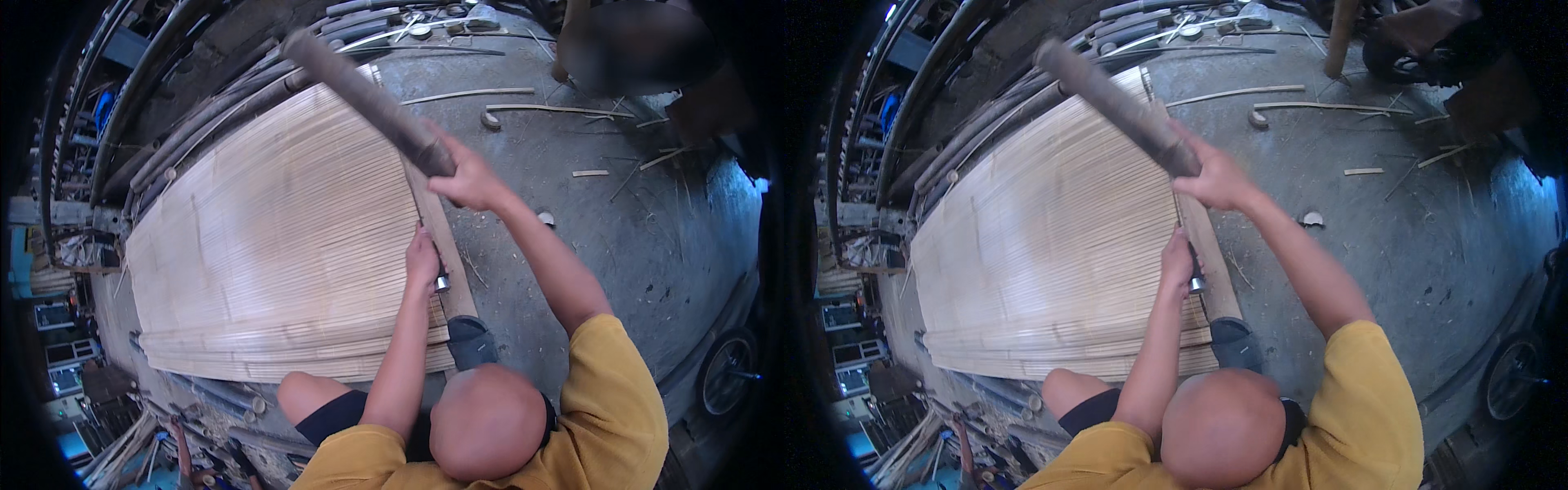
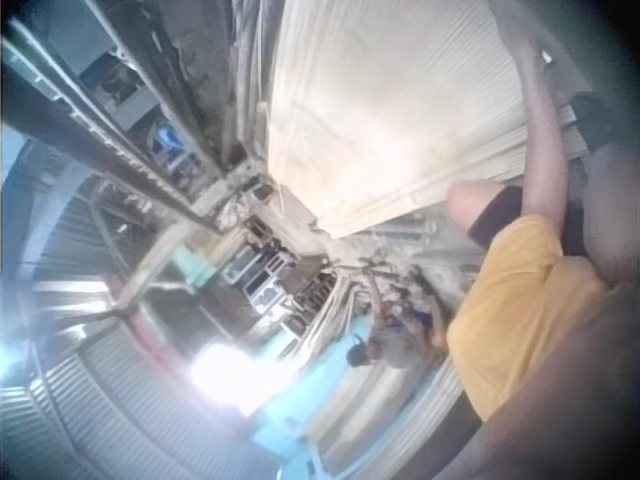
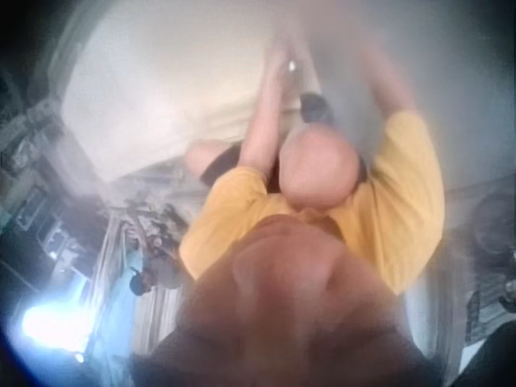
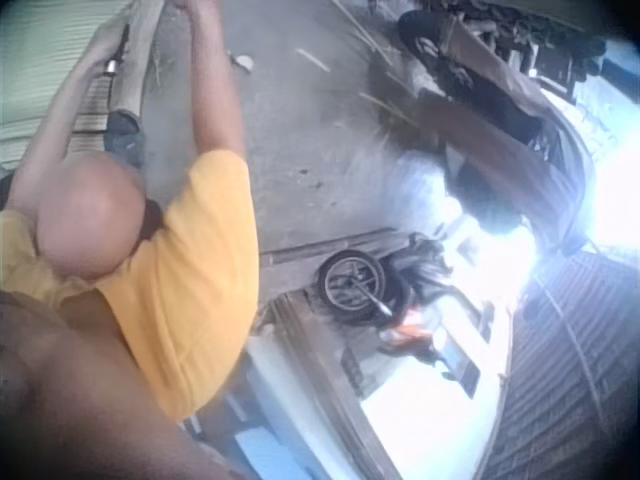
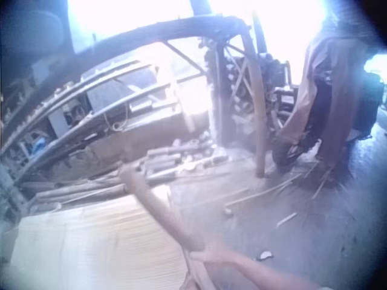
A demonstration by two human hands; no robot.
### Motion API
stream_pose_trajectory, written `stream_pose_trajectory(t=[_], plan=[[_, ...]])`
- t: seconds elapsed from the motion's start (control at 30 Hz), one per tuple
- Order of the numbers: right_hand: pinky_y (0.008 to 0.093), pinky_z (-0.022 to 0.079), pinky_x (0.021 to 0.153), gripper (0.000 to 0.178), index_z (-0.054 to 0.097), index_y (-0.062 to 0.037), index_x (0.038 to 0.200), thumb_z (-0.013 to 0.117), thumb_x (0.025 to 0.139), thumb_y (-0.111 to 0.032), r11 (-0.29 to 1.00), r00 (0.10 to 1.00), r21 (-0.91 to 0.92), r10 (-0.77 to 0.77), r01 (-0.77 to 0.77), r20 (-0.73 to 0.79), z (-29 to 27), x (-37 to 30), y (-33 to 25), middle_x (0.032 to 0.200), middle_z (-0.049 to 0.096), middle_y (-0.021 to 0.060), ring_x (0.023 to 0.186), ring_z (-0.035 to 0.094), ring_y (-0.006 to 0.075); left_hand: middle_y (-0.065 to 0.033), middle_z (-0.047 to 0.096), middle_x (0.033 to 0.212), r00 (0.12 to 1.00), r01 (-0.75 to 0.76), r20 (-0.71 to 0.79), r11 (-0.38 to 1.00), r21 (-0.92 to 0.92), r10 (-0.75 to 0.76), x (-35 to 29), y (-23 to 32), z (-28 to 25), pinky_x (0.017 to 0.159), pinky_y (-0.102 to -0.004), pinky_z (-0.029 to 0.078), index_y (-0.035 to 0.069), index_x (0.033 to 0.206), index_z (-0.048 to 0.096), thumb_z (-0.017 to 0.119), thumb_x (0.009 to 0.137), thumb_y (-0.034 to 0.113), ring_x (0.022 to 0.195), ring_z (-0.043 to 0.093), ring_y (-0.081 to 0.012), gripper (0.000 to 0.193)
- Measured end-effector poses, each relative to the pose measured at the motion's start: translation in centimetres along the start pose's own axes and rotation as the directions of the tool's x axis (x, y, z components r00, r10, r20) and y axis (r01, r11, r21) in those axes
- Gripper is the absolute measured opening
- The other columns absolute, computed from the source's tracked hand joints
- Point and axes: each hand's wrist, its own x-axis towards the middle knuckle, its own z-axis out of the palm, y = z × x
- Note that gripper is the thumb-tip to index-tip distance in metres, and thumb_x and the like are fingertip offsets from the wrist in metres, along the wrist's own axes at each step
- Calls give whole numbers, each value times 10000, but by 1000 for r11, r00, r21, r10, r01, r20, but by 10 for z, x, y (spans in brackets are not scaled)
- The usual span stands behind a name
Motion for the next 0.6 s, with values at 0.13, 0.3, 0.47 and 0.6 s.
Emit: stream_pose_trajectory(t=[0.13,0.3,0.47,0.6], plan=[[408,372,1170,997,304,-191,1609,772,729,-218,992,991,127,11,6,-133,-37,10,-47,1579,421,207,1420,458,345,5,442,648,985,-167,-29,981,96,170,4,-39,2,449,-295,457,145,1612,303,404,1107,381,480,475,-103,566],[376,480,997,834,412,-84,1499,777,751,-143,902,938,290,-257,320,-233,-94,9,-122,1318,575,171,1178,586,287,25,398,642,998,-62,-12,998,-21,62,-19,-49,-13,458,-284,465,189,1619,291,410,1109,384,480,454,-89,559],[343,542,850,716,477,-31,1415,777,767,-86,801,731,228,-336,554,-594,-108,1,-153,1105,659,131,998,654,237,36,381,625,995,-89,-36,996,28,90,-16,-58,-11,427,-288,450,196,1619,292,403,1110,387,472,459,-87,555],[449,525,977,726,414,-112,1471,715,811,-138,908,853,202,-243,368,-462,-36,-35,0,1224,644,174,1071,654,309,38,389,605,993,-113,-40,994,15,113,-15,-65,-8,408,-288,435,192,1619,293,396,1111,386,462,464,-90,553]])
